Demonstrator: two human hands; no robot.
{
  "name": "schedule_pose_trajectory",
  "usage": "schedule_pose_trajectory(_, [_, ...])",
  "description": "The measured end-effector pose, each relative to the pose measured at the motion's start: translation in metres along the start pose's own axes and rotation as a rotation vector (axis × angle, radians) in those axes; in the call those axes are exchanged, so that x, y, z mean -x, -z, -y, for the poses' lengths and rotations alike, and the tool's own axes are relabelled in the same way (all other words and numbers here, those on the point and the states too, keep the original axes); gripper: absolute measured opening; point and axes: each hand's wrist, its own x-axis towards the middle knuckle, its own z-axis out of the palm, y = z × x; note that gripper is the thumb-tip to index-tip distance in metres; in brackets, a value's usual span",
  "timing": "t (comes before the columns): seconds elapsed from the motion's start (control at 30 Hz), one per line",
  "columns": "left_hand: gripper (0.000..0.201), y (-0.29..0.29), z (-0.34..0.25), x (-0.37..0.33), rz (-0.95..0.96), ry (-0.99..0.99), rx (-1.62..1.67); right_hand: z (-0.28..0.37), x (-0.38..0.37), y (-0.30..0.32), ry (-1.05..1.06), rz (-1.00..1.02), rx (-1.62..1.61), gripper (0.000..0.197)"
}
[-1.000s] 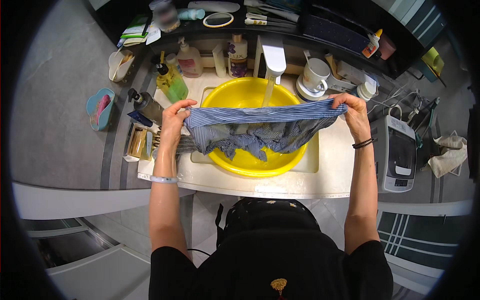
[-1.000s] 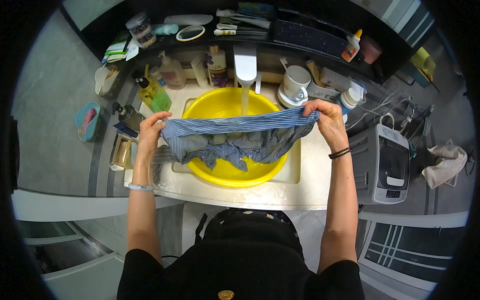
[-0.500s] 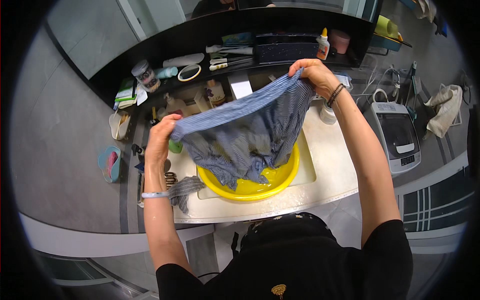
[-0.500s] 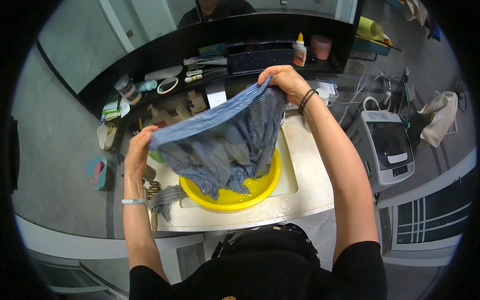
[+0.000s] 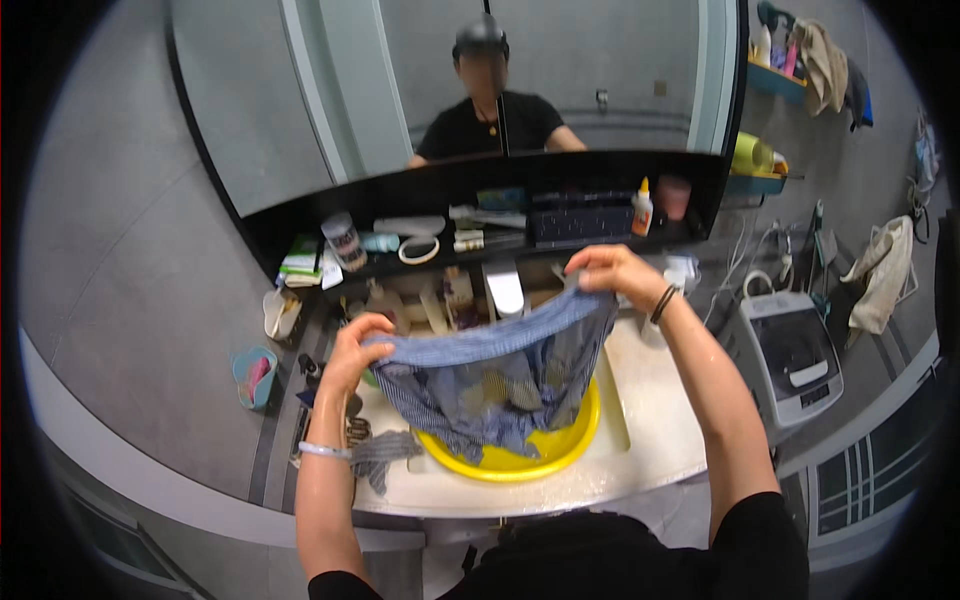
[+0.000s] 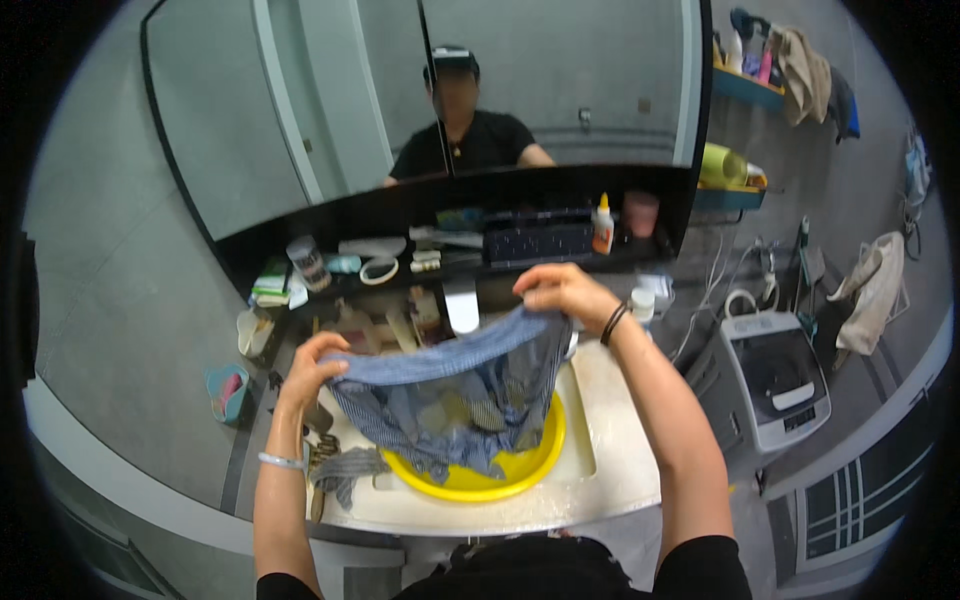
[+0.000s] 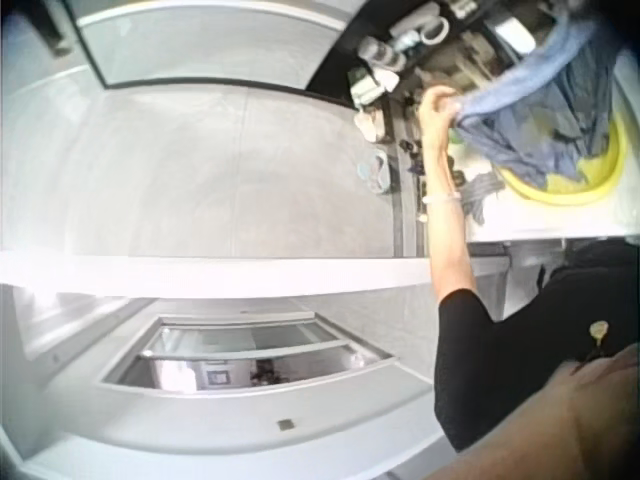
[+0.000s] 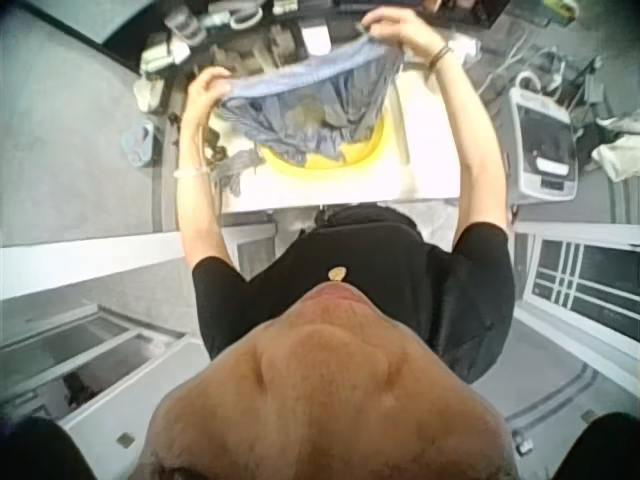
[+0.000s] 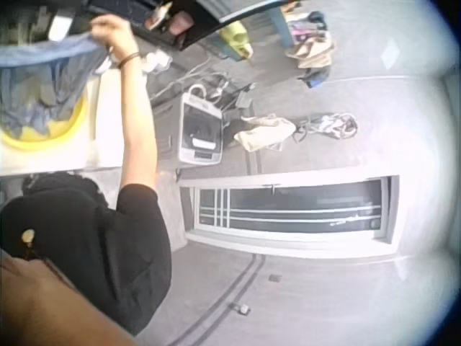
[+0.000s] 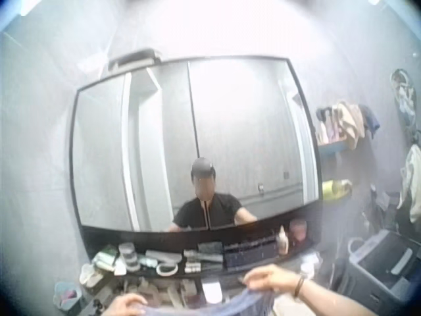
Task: The person empties soapy water from a washbasin into the sink, refills the basin with water from the faucet, and washes, rinses, and wrings out a striped shirt by hand.
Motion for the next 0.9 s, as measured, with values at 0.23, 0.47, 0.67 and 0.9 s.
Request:
schedule_pose_trajectory(0.23, [0.024,-0.003,-0.023,0.017,0.138,-0.095,-0.757,0.002,0.005,-0.008,0.099,0.09,0.741,0.014])
schedule_pose_trajectory(0.47, [0.013,-0.054,-0.068,0.018,0.305,-0.249,-0.136,-0.003,0.023,-0.089,0.359,0.147,0.557,0.039])
schedule_pose_trajectory(0.67, [0.02,-0.062,-0.059,0.013,0.237,-0.387,-0.405,-0.069,0.024,-0.151,-0.163,0.492,0.053,0.041])
schedule_pose_trajectory(0.9, [0.025,-0.031,-0.011,0.037,-0.357,-0.266,-0.404,-0.037,0.019,-0.131,-0.407,0.202,-0.173,0.014])
